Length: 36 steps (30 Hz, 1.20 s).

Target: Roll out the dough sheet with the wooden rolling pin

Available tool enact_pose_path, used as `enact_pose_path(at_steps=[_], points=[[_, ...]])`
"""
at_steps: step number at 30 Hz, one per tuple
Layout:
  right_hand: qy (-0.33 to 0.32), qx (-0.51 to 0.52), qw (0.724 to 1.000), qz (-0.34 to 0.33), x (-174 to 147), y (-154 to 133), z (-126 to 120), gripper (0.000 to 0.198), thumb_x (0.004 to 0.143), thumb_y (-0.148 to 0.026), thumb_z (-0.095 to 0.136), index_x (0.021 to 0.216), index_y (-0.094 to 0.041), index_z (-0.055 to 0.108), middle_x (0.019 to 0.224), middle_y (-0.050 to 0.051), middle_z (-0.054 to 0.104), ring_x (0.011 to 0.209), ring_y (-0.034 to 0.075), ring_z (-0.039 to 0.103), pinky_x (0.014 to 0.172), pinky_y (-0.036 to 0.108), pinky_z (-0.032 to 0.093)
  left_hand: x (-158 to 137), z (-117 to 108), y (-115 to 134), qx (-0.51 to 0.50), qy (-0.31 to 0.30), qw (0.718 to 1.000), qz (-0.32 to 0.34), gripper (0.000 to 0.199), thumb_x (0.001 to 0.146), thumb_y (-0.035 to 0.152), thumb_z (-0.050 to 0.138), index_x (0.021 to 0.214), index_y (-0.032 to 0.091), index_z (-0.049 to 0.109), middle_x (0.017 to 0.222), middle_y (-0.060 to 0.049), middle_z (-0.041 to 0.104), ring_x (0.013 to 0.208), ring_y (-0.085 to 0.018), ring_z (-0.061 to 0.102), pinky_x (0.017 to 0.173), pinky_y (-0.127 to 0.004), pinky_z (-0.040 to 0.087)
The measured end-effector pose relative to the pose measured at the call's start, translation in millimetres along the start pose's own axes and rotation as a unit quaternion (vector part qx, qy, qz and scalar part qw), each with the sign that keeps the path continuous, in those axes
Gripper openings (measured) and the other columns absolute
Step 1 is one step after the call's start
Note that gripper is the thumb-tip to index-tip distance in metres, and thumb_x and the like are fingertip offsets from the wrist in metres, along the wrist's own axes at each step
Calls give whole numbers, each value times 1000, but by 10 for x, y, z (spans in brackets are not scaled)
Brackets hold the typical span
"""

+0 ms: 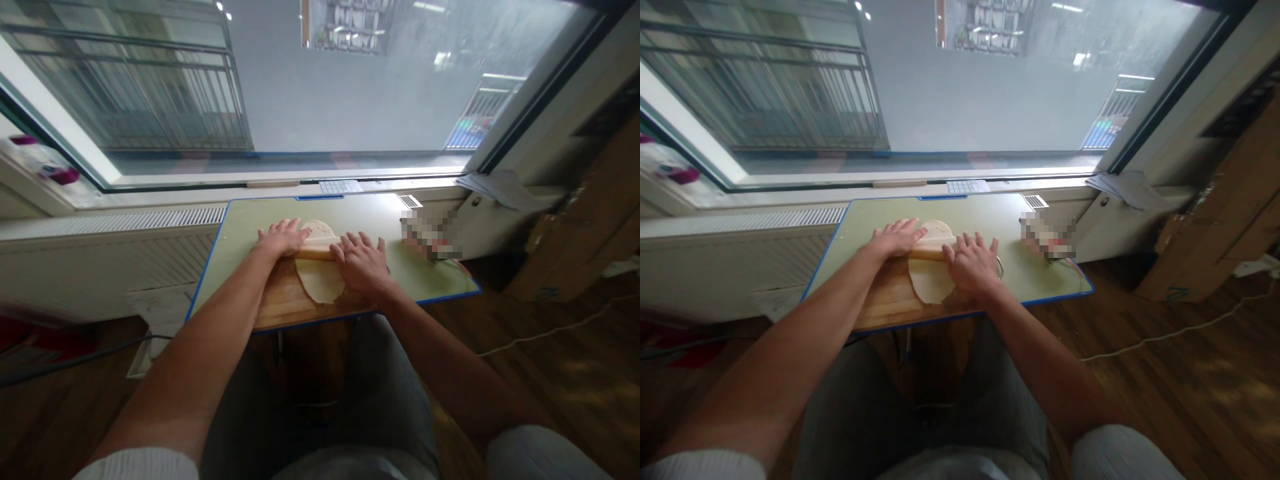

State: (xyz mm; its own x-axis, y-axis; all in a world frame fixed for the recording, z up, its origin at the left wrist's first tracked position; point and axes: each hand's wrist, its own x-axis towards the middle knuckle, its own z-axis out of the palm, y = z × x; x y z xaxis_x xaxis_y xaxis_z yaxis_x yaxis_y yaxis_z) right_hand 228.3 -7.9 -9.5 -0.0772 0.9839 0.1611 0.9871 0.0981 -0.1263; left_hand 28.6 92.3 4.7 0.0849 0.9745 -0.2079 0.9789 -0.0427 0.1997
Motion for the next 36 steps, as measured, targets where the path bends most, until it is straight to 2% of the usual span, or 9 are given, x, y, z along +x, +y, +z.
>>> enact_pose_path(at_steps=[3, 7, 19, 28, 32, 36], points=[[18, 5, 1000, 0, -93, -12, 41, 65, 117, -55, 23, 159, -18, 56, 170, 12, 52, 161, 34, 37, 130, 71, 19, -14, 8, 9, 4, 12, 1000, -19, 88, 101, 75, 17, 176, 29, 27, 185, -10, 22, 168, -41, 26, 133, -74, 17], [55, 15, 998, -12, -215, -24, 84, 62, 116, -53, 27, 159, -18, 55, 168, 13, 54, 159, 31, 41, 131, 67, 21, -70, 19, -2, 25, 17, 1000, 3, 82, 103, 71, 23, 175, 31, 30, 184, -10, 23, 167, -40, 26, 132, -75, 16], [73, 28, 997, -27, -638, -147, 43, 62, 115, -53, 38, 159, -12, 54, 165, 17, 57, 156, 34, 45, 131, 59, 20, -376, 90, -83, 57, 44, 997, 35, 72, 106, 62, 24, 172, 36, 37, 183, -7, 30, 166, -36, 31, 133, -71, 18], [91, 12, 995, -41, -958, -273, 69, 72, 112, -59, 42, 163, -8, 50, 165, 22, 54, 153, 38, 45, 128, 56, 25, -599, 156, -162, 52, 78, 994, 63, 66, 109, 53, 22, 168, 35, 44, 181, -6, 35, 165, -33, 33, 132, -72, 22], [83, 8, 995, -46, -1059, -305, 86, 76, 112, -61, 43, 166, -8, 45, 169, 23, 50, 156, 37, 42, 130, 56, 22, -691, 167, -181, 62, 91, 991, 71, 63, 110, 51, 22, 166, 37, 48, 179, -3, 38, 164, -30, 35, 133, -68, 24], [73, 8, 996, -48, -1147, -328, 96, 83, 109, -67, 45, 169, -9, 41, 171, 22, 46, 158, 38, 40, 133, 58, 21, -767, 187, -196, 59, 114, 988, 83, 63, 110, 49, 23, 164, 33, 52, 178, -5, 41, 162, -31, 38, 131, -67, 28]])
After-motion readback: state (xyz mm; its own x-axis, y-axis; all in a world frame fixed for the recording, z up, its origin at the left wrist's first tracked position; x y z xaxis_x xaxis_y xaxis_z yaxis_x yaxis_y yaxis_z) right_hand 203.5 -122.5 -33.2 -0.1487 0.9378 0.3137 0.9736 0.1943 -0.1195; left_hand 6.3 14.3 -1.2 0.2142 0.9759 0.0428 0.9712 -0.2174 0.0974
